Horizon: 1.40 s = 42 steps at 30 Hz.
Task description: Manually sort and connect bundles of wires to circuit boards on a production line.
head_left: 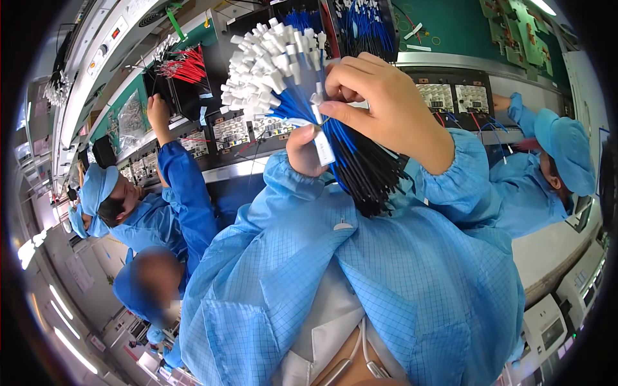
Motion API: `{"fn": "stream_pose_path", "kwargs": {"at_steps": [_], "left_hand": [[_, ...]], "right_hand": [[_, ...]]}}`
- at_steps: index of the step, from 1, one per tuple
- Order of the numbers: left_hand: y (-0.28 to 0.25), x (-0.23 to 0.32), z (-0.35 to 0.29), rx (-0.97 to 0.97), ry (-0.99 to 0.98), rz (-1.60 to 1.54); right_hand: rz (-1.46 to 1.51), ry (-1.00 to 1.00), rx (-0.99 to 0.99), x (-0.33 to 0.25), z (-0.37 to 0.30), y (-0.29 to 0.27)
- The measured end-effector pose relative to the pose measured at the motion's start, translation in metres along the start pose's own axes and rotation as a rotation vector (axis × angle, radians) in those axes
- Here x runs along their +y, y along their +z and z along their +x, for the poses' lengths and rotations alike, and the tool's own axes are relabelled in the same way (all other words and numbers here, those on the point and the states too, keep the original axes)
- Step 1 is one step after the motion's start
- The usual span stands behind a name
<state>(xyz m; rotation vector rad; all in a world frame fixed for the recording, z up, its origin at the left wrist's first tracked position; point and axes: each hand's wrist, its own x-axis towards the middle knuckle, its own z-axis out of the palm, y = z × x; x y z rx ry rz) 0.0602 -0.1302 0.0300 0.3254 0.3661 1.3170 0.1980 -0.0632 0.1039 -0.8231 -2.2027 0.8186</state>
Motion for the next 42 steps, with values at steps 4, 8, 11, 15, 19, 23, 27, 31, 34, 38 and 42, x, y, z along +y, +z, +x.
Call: {"fn": "stream_pose_path", "kwargs": {"at_steps": [4,8,11,15,19,23,27,31,34,38,42], "left_hand": [[-0.005,0.014,0.001,0.091,-0.015,0.233],[0.006,0.026,0.008,0.118,0.060,0.425],[0.010,0.025,0.016,0.050,0.059,0.370],[0.010,0.027,0.020,-0.066,0.059,0.385],[0.007,0.047,0.022,-0.249,0.006,0.283],[-0.016,0.066,0.034,-0.108,0.041,0.708],[-0.034,0.058,0.056,-0.194,-0.056,0.574],[0.005,0.022,0.063,-0.542,-0.050,0.258],[0.000,0.021,0.056,-0.356,-0.006,0.274],[-0.017,0.028,0.052,-0.174,-0.057,0.146],[-0.017,0.036,0.053,-0.157,-0.073,0.024]], "right_hand": [[0.136,0.115,-0.010,0.003,-0.008,0.004],[0.282,0.234,-0.087,0.013,-0.041,0.017],[0.388,0.307,-0.077,0.021,-0.045,0.027],[0.463,0.404,-0.097,0.036,-0.038,0.018],[0.844,0.468,-0.061,0.052,-0.042,0.011],[1.045,0.456,-0.009,0.054,-0.049,0.013],[1.396,0.389,-0.123,0.043,-0.043,0.020],[1.736,0.591,-0.210,0.039,-0.049,0.025],[1.513,0.865,-0.154,0.058,-0.041,0.006],[0.083,0.311,-0.101,0.056,-0.019,-0.040],[0.230,0.259,0.060,0.035,0.005,-0.039]]}}
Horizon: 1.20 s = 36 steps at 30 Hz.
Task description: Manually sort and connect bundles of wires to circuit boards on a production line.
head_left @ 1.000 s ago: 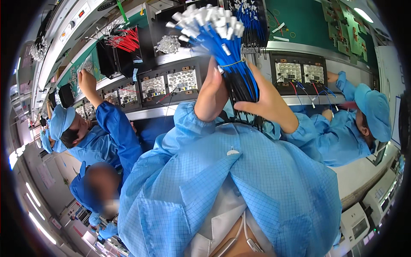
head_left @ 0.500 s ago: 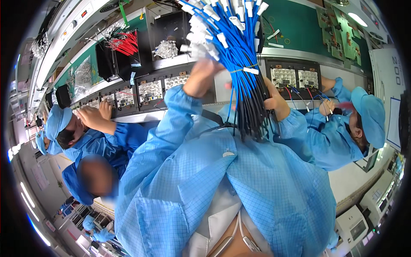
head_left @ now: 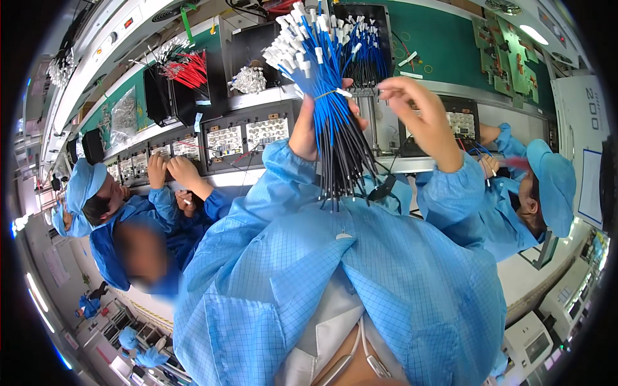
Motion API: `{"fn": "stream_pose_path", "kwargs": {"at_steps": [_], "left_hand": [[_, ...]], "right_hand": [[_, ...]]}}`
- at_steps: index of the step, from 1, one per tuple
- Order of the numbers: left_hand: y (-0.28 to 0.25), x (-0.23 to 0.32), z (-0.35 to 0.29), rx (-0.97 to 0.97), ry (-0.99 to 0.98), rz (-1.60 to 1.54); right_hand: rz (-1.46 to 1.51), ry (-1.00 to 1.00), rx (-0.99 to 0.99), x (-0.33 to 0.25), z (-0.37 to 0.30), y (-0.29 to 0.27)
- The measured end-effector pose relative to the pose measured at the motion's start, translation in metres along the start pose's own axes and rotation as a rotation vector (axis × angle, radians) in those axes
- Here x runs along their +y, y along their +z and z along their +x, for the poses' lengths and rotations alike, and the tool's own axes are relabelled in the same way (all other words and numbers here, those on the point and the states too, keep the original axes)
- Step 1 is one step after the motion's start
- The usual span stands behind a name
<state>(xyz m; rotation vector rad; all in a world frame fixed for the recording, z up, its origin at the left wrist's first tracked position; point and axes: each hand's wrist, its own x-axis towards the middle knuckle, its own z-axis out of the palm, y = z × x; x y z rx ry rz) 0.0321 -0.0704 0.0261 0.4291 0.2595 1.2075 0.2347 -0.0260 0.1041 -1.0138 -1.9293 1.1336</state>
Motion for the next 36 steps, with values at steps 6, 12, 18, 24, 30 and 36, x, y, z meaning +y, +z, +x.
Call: {"fn": "stream_pose_path", "kwargs": {"at_steps": [6,12,18,24,30,36], "left_hand": [[-0.002,0.001,-0.008,0.016,-0.223,-0.012],[0.011,0.001,-0.004,0.132,-0.111,0.102],[-0.009,0.002,-0.005,0.226,-0.076,0.010],[-0.022,0.004,-0.001,0.254,-0.142,-0.079],[-0.019,-0.002,0.013,0.232,-0.152,0.125],[-0.021,0.000,0.027,0.153,-0.224,0.129]], "right_hand": [[-0.085,0.042,-0.204,-0.007,0.020,0.033],[-0.113,-0.118,-0.276,-0.006,0.022,0.032],[0.120,0.098,-0.422,-0.011,0.002,0.007],[0.275,0.277,-0.401,-0.026,-0.009,-0.002],[0.601,0.275,-0.299,-0.040,0.020,0.015],[0.852,0.172,-0.195,-0.029,0.058,0.019]]}}
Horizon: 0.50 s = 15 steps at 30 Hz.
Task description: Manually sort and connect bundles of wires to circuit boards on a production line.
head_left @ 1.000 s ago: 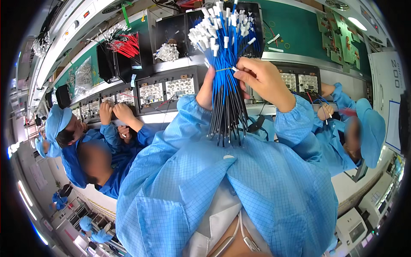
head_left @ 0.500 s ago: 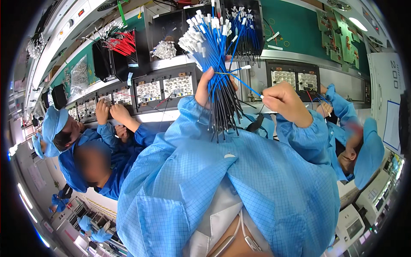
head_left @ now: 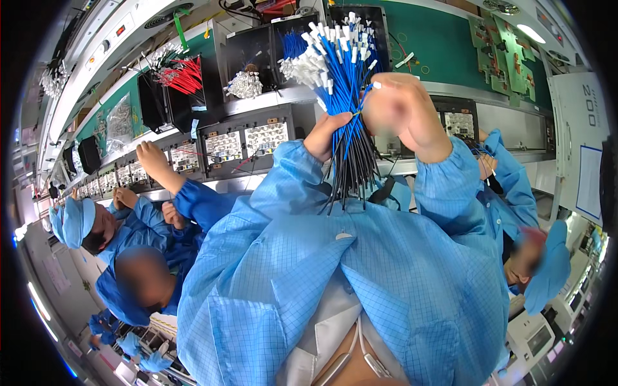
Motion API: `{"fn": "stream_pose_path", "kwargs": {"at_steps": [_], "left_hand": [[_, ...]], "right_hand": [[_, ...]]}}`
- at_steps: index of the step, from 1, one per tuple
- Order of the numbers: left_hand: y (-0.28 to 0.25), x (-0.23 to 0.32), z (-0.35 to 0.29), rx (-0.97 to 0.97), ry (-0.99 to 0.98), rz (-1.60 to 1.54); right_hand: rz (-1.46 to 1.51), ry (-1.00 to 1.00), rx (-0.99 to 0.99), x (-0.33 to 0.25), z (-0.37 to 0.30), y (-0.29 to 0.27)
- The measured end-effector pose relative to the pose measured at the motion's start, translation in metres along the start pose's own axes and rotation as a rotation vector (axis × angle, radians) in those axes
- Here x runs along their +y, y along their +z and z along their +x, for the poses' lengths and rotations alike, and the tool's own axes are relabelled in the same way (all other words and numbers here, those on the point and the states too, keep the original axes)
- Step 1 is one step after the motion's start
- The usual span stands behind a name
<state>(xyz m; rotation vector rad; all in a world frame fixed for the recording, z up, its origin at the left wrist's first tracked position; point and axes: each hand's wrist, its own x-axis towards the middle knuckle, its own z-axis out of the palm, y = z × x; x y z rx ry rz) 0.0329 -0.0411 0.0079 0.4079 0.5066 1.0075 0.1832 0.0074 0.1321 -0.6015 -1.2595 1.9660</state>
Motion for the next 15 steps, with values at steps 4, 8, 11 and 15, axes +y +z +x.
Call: {"fn": "stream_pose_path", "kwargs": {"at_steps": [4,8,11,15], "left_hand": [[-0.012,0.002,0.027,0.045,-0.084,-0.015],[-0.028,0.011,0.077,0.065,-0.085,0.059],[-0.040,0.015,0.108,0.009,-0.109,0.088],[-0.049,0.020,0.143,-0.050,-0.158,0.026]], "right_hand": [[-0.052,-0.089,0.136,0.002,0.024,-0.015],[-0.012,-0.148,0.203,0.017,0.052,-0.058],[0.013,-0.145,0.197,0.011,0.057,-0.073],[0.116,-0.127,0.165,0.012,0.072,-0.094]]}}
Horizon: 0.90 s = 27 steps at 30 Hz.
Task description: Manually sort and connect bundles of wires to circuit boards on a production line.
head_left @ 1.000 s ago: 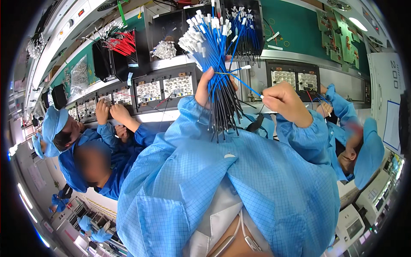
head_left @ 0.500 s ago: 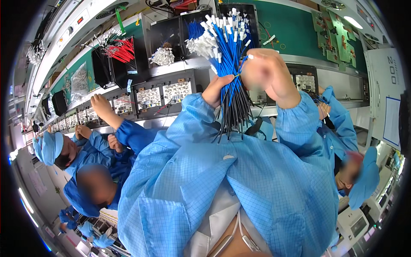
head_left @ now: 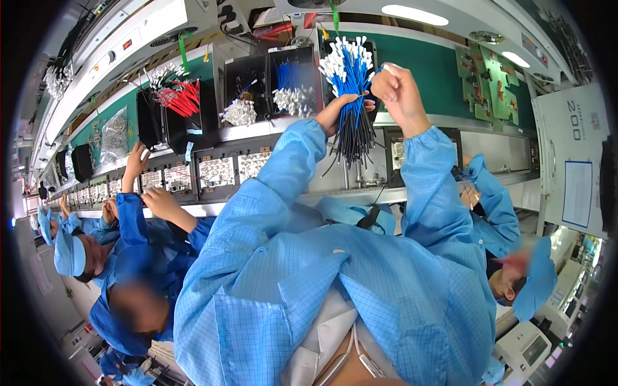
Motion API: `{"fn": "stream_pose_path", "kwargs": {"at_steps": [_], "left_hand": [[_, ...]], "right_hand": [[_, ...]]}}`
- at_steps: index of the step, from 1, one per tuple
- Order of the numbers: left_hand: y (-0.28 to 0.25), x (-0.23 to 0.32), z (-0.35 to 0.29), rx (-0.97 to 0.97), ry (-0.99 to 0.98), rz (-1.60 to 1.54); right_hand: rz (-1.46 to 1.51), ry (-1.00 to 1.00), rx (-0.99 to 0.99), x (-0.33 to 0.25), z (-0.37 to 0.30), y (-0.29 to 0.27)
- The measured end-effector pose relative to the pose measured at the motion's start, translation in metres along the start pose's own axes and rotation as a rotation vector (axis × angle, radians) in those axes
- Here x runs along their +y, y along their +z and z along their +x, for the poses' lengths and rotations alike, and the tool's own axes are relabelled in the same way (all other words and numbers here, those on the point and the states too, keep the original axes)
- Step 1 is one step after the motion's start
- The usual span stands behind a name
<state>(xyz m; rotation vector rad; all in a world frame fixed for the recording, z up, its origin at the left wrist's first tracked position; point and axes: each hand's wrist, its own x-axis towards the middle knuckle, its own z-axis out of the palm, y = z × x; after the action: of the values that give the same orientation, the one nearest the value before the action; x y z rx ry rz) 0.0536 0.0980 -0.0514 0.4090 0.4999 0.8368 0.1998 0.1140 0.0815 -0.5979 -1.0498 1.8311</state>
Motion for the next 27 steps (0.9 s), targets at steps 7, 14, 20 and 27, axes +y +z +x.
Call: {"fn": "stream_pose_path", "kwargs": {"at_steps": [7,14,20,27], "left_hand": [[0.022,0.018,0.026,0.169,-0.020,-0.120],[-0.012,0.005,0.064,0.210,-0.048,-0.200],[0.007,0.004,0.056,0.141,0.136,0.229],[0.020,0.005,0.057,0.103,0.110,0.156]], "right_hand": [[-0.200,0.024,-0.074,-0.022,0.006,-0.012],[-0.154,0.074,-0.064,-0.014,0.004,-0.035],[-0.075,-0.001,0.119,-0.018,0.015,-0.060],[-0.070,-0.064,0.140,-0.026,0.016,-0.043]]}}
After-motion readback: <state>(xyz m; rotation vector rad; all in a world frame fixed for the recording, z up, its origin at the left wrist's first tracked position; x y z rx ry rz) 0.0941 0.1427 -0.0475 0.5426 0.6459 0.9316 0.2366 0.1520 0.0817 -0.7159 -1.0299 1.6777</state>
